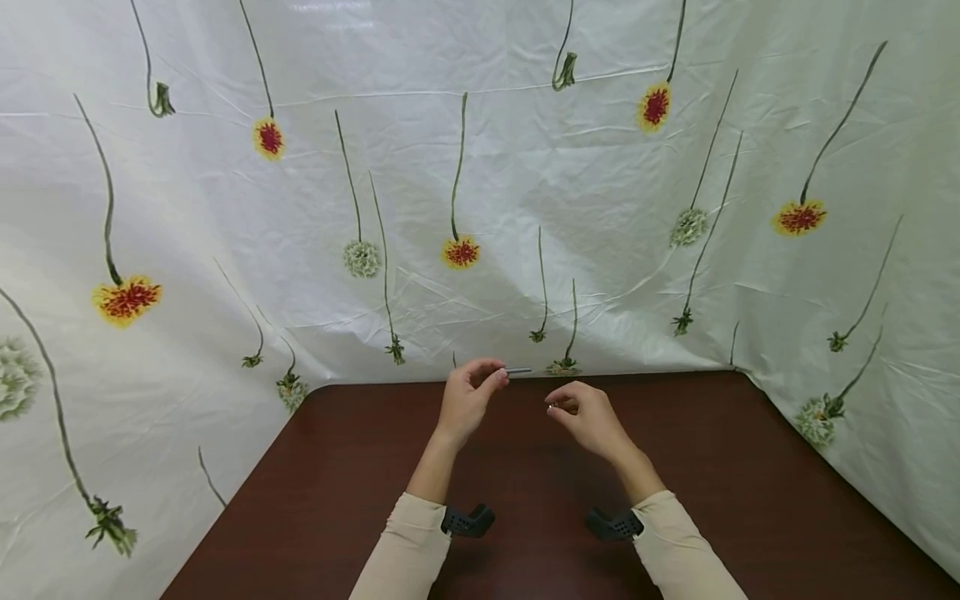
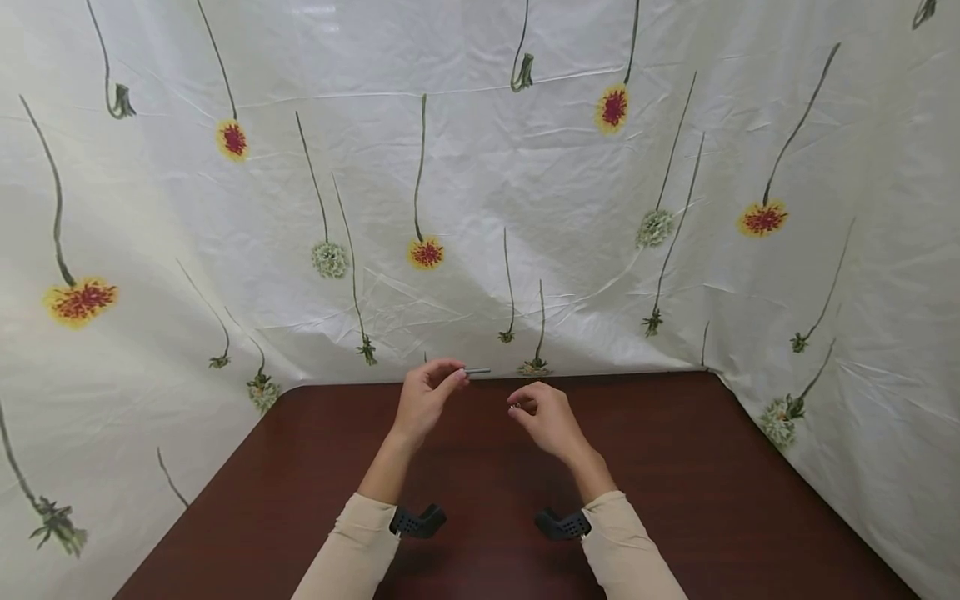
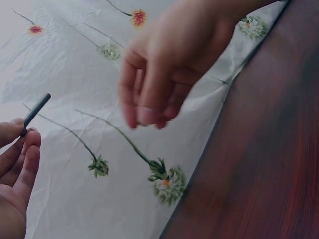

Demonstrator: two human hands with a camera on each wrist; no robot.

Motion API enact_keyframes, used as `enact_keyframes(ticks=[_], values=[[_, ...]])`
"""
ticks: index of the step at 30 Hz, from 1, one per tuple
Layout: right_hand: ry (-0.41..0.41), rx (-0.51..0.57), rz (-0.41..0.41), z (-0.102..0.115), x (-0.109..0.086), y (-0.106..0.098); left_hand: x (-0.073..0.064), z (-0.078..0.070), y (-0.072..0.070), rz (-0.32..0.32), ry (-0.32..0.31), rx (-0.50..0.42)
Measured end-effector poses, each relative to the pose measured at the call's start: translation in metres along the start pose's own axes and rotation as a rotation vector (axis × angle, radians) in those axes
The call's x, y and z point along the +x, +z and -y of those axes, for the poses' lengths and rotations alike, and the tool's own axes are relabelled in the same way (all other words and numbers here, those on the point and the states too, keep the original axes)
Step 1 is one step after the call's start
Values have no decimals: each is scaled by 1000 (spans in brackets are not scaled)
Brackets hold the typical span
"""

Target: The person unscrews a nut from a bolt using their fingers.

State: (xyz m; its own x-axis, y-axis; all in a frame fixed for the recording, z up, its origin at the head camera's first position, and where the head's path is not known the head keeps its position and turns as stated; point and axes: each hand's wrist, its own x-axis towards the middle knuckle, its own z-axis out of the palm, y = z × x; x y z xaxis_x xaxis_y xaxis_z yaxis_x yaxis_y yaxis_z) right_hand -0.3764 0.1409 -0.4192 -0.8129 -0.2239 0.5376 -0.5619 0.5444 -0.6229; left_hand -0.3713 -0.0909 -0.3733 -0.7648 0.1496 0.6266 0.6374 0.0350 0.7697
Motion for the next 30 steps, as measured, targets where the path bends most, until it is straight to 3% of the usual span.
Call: enact_keyframes(ticks=[7, 12, 15, 23, 30], values=[[83, -72, 58, -32, -12, -15, 6, 28, -5, -33, -3, 14], [125, -73, 79, -46, -16, -18, 5, 40, -12, -8, 0, -12], [137, -79, 85, -51, -18, -14, 1, 52, -20, 15, -46, -4], [164, -104, 96, -57, -22, -7, -15, 85, -41, 75, -244, 97], [208, -103, 97, -61, -26, -5, -22, 103, -49, 169, -315, 260]])
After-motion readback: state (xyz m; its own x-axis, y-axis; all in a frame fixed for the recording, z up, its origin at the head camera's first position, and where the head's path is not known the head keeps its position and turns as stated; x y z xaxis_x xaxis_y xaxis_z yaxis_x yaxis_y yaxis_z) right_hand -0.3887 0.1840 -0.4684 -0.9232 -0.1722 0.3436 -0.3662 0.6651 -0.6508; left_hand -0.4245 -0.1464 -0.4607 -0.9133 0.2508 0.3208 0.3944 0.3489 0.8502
